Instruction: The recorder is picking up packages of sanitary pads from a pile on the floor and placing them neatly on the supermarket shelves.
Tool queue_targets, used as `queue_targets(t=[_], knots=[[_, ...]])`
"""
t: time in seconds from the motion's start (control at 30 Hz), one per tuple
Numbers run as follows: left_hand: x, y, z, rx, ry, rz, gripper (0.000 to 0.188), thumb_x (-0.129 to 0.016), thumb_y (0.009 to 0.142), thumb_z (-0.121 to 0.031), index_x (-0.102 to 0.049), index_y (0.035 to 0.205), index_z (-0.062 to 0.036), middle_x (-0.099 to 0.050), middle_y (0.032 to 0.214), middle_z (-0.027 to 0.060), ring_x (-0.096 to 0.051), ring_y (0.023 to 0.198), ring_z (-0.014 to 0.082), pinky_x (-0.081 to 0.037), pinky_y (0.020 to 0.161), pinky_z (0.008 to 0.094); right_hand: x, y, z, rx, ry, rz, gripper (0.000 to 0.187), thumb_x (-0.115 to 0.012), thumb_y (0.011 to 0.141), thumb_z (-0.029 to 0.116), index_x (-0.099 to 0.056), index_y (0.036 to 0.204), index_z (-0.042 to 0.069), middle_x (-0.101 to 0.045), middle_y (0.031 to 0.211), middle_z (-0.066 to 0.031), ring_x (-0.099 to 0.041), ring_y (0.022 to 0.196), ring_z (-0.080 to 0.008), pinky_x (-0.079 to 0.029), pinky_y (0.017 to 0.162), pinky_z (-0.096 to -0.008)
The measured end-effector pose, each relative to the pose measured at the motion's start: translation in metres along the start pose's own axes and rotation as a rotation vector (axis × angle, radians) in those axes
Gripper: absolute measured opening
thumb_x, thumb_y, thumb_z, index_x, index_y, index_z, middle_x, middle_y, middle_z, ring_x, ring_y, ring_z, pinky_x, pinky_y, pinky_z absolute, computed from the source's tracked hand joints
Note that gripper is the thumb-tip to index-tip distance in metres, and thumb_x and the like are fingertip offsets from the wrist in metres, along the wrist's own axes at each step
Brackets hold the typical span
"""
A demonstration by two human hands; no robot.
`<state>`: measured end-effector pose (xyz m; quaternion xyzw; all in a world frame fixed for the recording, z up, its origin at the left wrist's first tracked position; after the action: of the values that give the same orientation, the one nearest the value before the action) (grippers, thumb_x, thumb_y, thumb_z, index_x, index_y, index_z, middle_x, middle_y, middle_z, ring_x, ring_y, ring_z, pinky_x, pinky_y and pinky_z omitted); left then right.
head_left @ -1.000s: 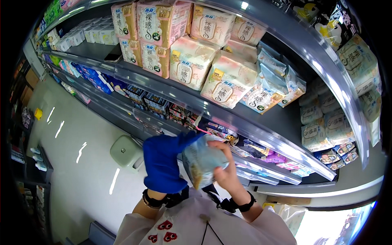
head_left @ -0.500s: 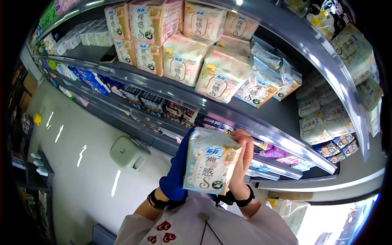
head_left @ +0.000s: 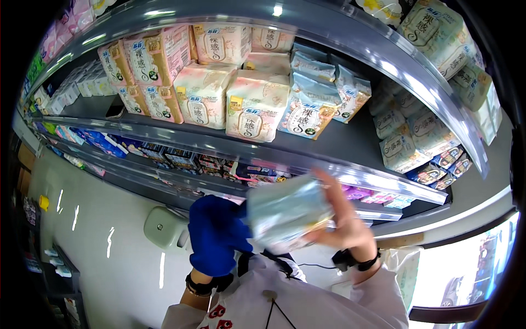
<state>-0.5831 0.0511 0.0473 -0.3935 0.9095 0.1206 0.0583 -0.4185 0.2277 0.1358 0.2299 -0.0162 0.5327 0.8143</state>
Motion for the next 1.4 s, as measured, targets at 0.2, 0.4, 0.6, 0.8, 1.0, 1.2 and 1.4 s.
queue_targets(t=[0.2, 0.4, 0.6, 0.8, 1.0, 1.2, 1.4], knots=[[0.014, 0.006, -0.031, -0.332, 0.633, 0.226, 0.021, -0.051, 0.089, 0.002, -0.044, 0.108, -0.0025, -0.060, 0.078, 0.0084, -0.053, 0.057, 0.0159, -0.044, 0.050, 0.0279, 0.155, -0.007, 0.000, 0.227, 0.414, -0.394, 0.071, -0.068, 0.091, 0.032, -0.033, 0.145, 0.002, -0.045, 0.144, -0.0133, -0.048, 0.131, -0.0294, -0.040, 0.108, -0.0470], [0.072, -0.001, 0.002, -0.050, 0.267, -0.117, 0.019, -0.058, 0.069, 0.006, -0.055, 0.082, -0.0075, -0.061, 0.078, 0.0024, -0.052, 0.065, 0.0188, -0.042, 0.067, 0.0310, 0.166, 0.030, -0.038, -0.129, -0.108, -0.422, 0.060, -0.066, 0.094, 0.016, -0.037, 0.144, 0.000, -0.054, 0.133, -0.0104, -0.052, 0.119, -0.0170, -0.039, 0.103, -0.0337], [0.054, 0.003, -0.032, -0.306, 1.116, 0.049, 0.021, -0.072, 0.054, -0.004, -0.059, 0.066, -0.0149, -0.064, 0.077, -0.0012, -0.059, 0.076, 0.0230, -0.042, 0.079, 0.0322, 0.162, 0.044, -0.036, -0.162, -0.134, -0.479, 0.051, -0.067, 0.094, 0.013, -0.043, 0.136, -0.002, -0.061, 0.121, -0.0084, -0.057, 0.111, -0.0125, -0.044, 0.096, -0.0272], [0.042, 0.010, -0.035, -0.326, 1.174, 0.128, 0.027, -0.076, 0.051, -0.002, -0.058, 0.067, -0.0124, -0.063, 0.073, -0.0002, -0.059, 0.072, 0.0197, -0.045, 0.073, 0.0296, 0.158, 0.051, -0.040, -0.164, -0.213, -0.532, 0.048, -0.069, 0.093, 0.017, -0.046, 0.129, -0.003, -0.062, 0.117, -0.0101, -0.059, 0.106, -0.0118, -0.049, 0.089, -0.0269], [0.056, 0.013, -0.028, -0.247, 0.718, 0.030, 0.033, -0.077, 0.052, 0.006, -0.056, 0.073, -0.0083, -0.061, 0.073, 0.0010, -0.057, 0.070, 0.0162, -0.047, 0.068, 0.0291, 0.153, 0.042, -0.022, -0.006, -0.505, -0.654, 0.081, -0.072, 0.089, 0.025, -0.024, 0.150, -0.002, -0.050, 0.136, -0.0238, -0.053, 0.122, -0.0299, -0.044, 0.101, -0.0418], [0.053, 0.008, -0.021, -0.059, 0.195, 0.064, 0.039, -0.077, 0.052, 0.014, -0.055, 0.079, -0.0042, -0.059, 0.073, 0.0023, -0.055, 0.068, 0.0127, -0.049, 0.063, 0.0285, 0.110, 0.064, 0.045, 0.266, -1.075, -0.643, 0.070, -0.074, 0.082, 0.026, -0.045, 0.143, 0.007, -0.039, 0.146, -0.0276, -0.036, 0.136, -0.0423, -0.030, 0.111, -0.0509], [0.051, 0.009, -0.029, -0.138, 0.512, 0.158, 0.034, -0.078, 0.051, 0.006, -0.057, 0.076, -0.0054, -0.057, 0.070, -0.0003, -0.054, 0.064, 0.0129, -0.051, 0.070, 0.0283, 0.094, 0.099, 0.053, 0.316, -1.409, -0.518, 0.069, -0.071, 0.083, 0.051, -0.051, 0.139, 0.015, -0.052, 0.136, -0.0249, -0.049, 0.126, -0.0403, -0.032, 0.110, -0.0519]])
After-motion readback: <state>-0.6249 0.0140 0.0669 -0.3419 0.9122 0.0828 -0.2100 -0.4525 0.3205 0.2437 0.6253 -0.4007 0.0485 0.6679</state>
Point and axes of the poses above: each hand's wrist, its own y-axis towards the middle knuckle, its own x-axis out of the back of the hand, z = x × y, the point moved 6 cm from there along y, towards the middle knuckle
